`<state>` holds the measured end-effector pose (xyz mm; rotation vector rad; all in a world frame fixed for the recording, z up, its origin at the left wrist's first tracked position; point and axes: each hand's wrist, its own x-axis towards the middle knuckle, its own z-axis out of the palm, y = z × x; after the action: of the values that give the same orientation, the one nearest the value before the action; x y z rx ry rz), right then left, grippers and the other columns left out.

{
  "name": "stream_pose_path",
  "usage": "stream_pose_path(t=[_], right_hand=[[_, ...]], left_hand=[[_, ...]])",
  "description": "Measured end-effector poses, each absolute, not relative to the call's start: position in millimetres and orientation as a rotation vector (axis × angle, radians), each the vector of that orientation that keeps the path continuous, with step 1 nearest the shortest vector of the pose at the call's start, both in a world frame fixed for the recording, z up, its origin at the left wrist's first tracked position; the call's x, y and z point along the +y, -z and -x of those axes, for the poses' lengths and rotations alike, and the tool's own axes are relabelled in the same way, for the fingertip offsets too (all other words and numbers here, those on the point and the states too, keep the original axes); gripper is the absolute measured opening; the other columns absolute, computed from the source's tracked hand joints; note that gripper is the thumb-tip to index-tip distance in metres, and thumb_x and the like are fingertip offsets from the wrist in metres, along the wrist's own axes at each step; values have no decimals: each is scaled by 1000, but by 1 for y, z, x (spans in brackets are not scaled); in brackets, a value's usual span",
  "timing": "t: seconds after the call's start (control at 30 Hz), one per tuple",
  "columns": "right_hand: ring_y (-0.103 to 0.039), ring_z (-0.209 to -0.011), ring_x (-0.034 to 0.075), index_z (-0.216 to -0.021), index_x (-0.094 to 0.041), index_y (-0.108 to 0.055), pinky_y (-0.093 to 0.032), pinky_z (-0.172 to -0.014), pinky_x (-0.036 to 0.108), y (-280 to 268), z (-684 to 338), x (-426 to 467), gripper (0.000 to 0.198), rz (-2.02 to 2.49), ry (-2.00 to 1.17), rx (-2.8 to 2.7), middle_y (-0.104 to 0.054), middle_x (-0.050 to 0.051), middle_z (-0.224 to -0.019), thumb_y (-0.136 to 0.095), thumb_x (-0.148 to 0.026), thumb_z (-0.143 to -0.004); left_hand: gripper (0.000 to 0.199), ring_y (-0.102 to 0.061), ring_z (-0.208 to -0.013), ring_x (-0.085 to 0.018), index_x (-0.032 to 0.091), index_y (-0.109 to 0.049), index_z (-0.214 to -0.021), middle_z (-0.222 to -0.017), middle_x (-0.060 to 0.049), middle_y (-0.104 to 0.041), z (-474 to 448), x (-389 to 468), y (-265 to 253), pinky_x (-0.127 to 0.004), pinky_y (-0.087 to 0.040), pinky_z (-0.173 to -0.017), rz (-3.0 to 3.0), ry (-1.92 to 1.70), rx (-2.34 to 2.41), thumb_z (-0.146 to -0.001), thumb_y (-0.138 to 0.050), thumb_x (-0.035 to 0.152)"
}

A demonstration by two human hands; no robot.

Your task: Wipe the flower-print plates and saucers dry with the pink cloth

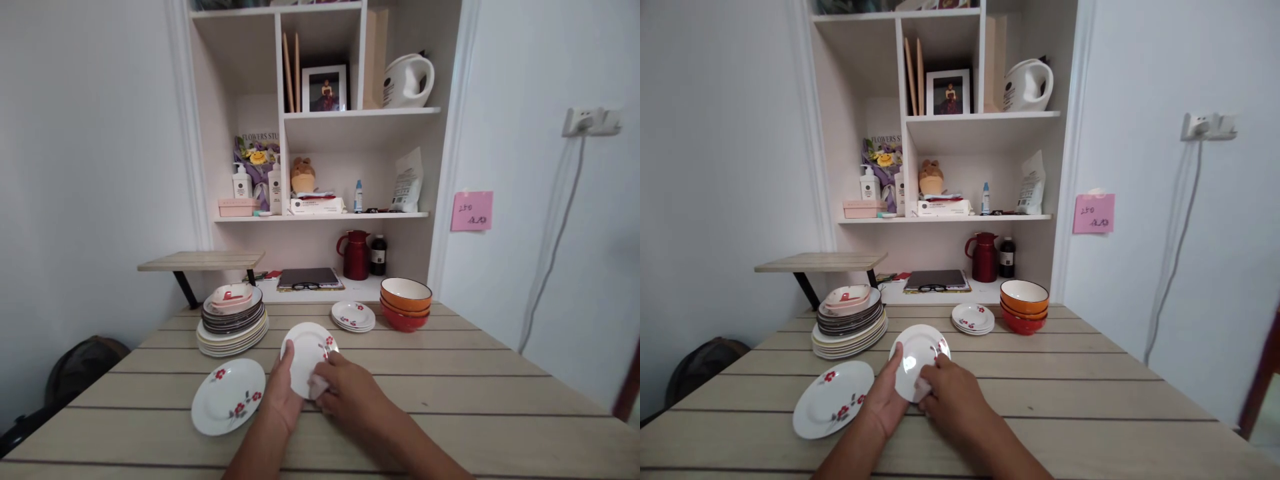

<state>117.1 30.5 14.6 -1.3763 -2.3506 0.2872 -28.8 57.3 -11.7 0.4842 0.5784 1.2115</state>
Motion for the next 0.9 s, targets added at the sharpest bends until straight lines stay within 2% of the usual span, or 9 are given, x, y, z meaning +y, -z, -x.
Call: stream_pose_path(t=[0.13, 0.23, 0.43, 0.63, 0.8, 0.9], right_hand=[[-56, -89, 16, -100, -27, -65, -36, -73, 24, -12, -101, 24, 25, 1240, -275, -2308, -58, 2, -103, -56, -20, -78], [-56, -91, 17, -105, -29, -65, -36, -74, 24, -14, -100, 28, 31, 1301, -214, -2253, -56, 3, -103, -54, -17, -78], [-57, -94, 18, -109, -31, -62, -36, -67, 25, -25, -124, 43, 29, 1564, -90, -2100, -54, 4, -111, -49, -22, -85], [-58, -89, 20, -111, -32, -62, -32, -62, 26, -23, -135, 47, 31, 1687, -109, -2186, -57, 4, -106, -52, -25, -83], [-59, -89, 19, -110, -30, -62, -34, -69, 26, -17, -117, 30, 37, 1445, -239, -2366, -59, 3, -109, -59, -23, -74], [-59, -88, 19, -116, -31, -57, -34, -70, 26, -20, -105, 20, 42, 1324, -238, -2375, -60, 2, -108, -56, -20, -75]], left_hand=[[60, -70, -91, -29, 11, -58, -123, -102, -17, -73, 26, 55, 13, -37, -52, -82, -498, -1199, 616, -77, -68, 48], [58, -70, -92, -29, 9, -60, -120, -104, -18, -72, 18, 51, 14, -37, -52, -84, -535, -1158, 555, -77, -68, 48], [60, -68, -98, -30, 14, -53, -131, -108, -17, -71, 11, 48, 14, -41, -48, -92, -520, -1171, 472, -80, -66, 44], [67, -68, -99, -31, 13, -47, -135, -112, -19, -69, 25, 60, 16, -44, -50, -89, -414, -1264, 574, -81, -63, 49], [55, -69, -94, -30, 9, -55, -126, -108, -18, -71, 33, 63, 13, -41, -52, -84, -387, -1305, 596, -83, -61, 44], [52, -70, -90, -29, 8, -60, -115, -102, -18, -72, 29, 58, 13, -36, -54, -78, -439, -1267, 655, -80, -66, 45]])
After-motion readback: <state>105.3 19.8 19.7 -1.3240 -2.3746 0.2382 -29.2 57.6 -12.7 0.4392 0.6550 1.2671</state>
